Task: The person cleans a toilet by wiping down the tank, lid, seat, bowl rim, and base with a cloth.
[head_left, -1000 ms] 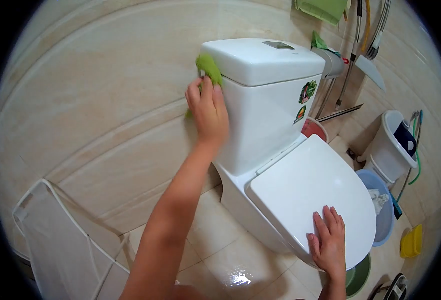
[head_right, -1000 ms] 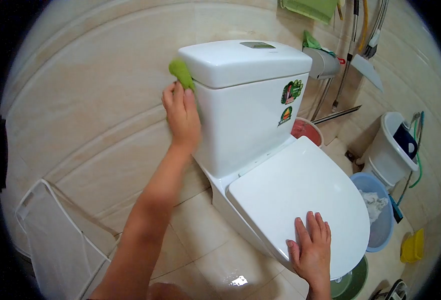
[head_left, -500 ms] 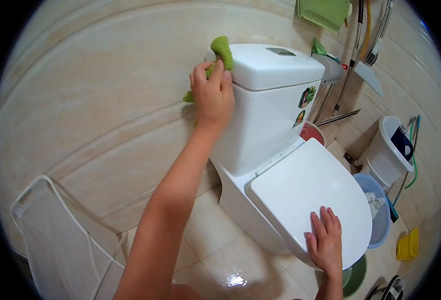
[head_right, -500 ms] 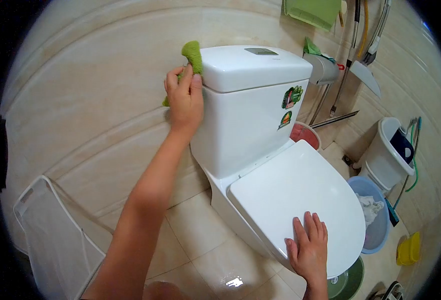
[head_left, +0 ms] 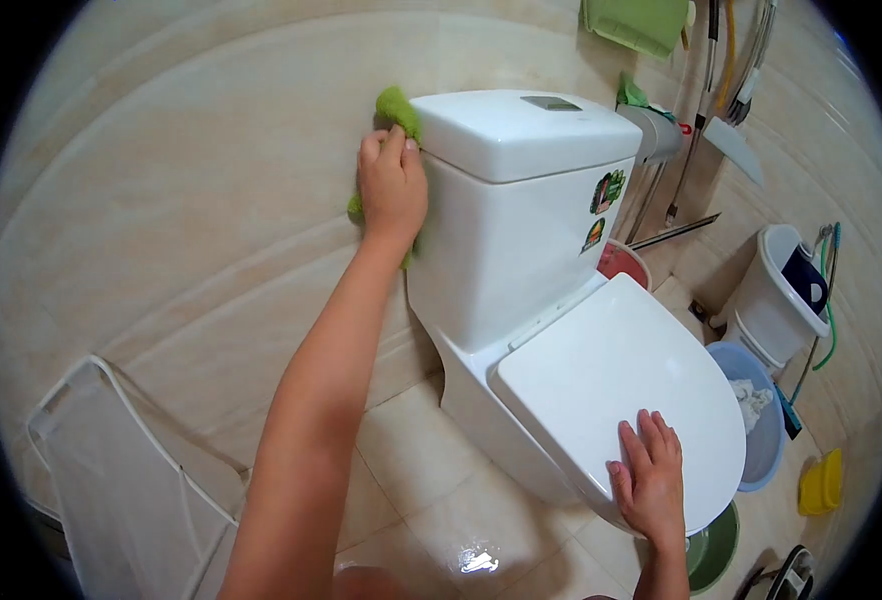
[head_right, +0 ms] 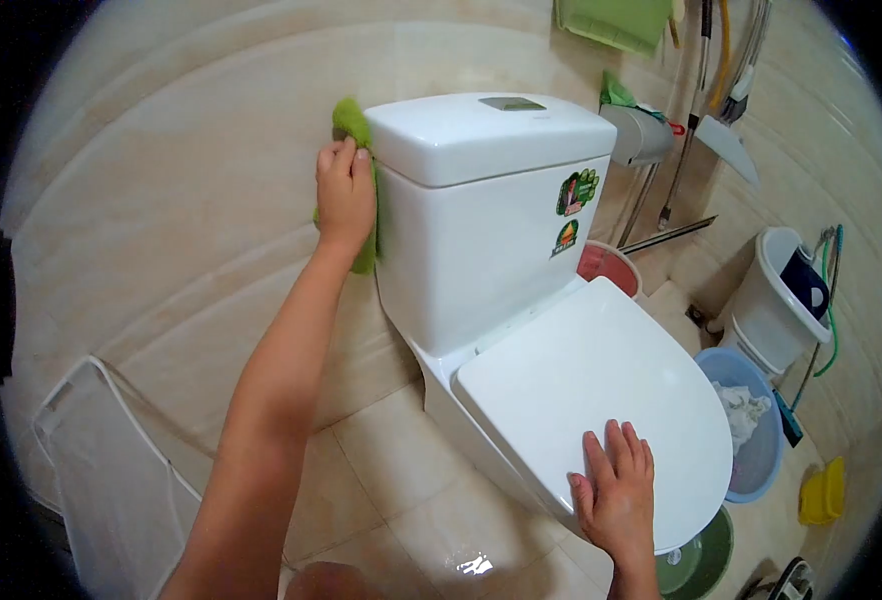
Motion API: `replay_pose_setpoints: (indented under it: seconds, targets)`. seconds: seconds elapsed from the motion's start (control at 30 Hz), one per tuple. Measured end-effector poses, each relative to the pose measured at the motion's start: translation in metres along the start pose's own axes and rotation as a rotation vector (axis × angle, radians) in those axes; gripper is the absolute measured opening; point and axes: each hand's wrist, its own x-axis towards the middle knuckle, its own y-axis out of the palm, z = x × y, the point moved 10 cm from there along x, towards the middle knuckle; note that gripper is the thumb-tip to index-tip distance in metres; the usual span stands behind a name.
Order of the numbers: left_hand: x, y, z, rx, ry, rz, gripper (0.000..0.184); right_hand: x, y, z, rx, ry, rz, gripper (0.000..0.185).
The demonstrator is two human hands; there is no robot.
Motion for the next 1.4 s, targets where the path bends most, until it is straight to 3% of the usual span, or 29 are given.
replay_pose_setpoints:
  seconds: [0.07, 0.27, 0.4, 0.47, 0.57, 0.73, 0.83, 0.9, 1.03, 1.1, 1.13, 1.2, 1.23, 1.3, 1.4]
  targets:
    - [0.0, 0.007, 0.018, -0.037, -0.14, 0.109, 0.036, 0.0, 0.001, -0.002, 0.004, 0.002, -0.004, 0.047]
    - [-0.037, 0.006, 0.019, -0.08, -0.157, 0.132, 0.033, -0.002, 0.004, -0.004, 0.005, -0.002, -0.008, 0.047]
    - [-0.015, 0.003, 0.008, -0.013, -0.076, 0.1, 0.035, -0.002, 0.004, -0.003, 0.015, -0.014, -0.012, 0.047]
    - [-0.005, 0.004, -0.003, -0.14, -0.071, 0.031, 0.038, -0.001, 0.006, -0.003, 0.017, -0.002, 0.009, 0.048]
    - [-0.05, 0.012, -0.012, -0.155, -0.019, -0.103, 0.04, 0.0, 0.004, -0.002, 0.015, 0.007, 0.013, 0.048]
    - [-0.168, 0.02, -0.014, -0.137, 0.05, 0.017, 0.045, -0.002, 0.007, -0.002, 0.009, -0.012, -0.001, 0.048]
    - [-0.218, 0.025, 0.004, -0.2, -0.129, 0.07, 0.048, -0.004, 0.006, -0.003, 0.02, -0.002, -0.031, 0.046]
    - [-0.241, 0.031, 0.032, -0.339, -0.392, 0.103, 0.054, -0.005, 0.007, -0.003, 0.034, 0.0, -0.031, 0.044]
    - [-0.251, 0.046, 0.092, -0.469, -0.607, 0.074, 0.063, -0.005, 0.007, -0.003, 0.045, 0.006, -0.042, 0.041]
    - [-0.292, 0.07, 0.14, -0.918, -1.054, -0.125, 0.063, -0.006, 0.006, -0.003, 0.053, -0.003, -0.058, 0.04]
    - [-0.298, 0.073, 0.136, -0.927, -1.065, -0.127, 0.063, -0.006, 0.005, -0.003, 0.04, -0.002, -0.054, 0.04]
    - [-0.33, 0.083, 0.122, -1.08, -1.341, -0.216, 0.062, -0.004, 0.006, -0.002, 0.047, -0.008, -0.036, 0.039]
    - [-0.336, 0.077, 0.107, -1.082, -1.352, -0.22, 0.062, -0.005, 0.007, -0.003, 0.039, -0.007, -0.028, 0.039]
    - [-0.368, 0.088, 0.065, -1.311, -1.595, -0.152, 0.072, -0.004, 0.008, -0.003, 0.027, -0.013, -0.03, 0.038]
    - [-0.417, 0.098, 0.021, -1.396, -1.637, 0.029, 0.078, -0.003, 0.008, -0.001, 0.06, 0.034, -0.032, 0.038]
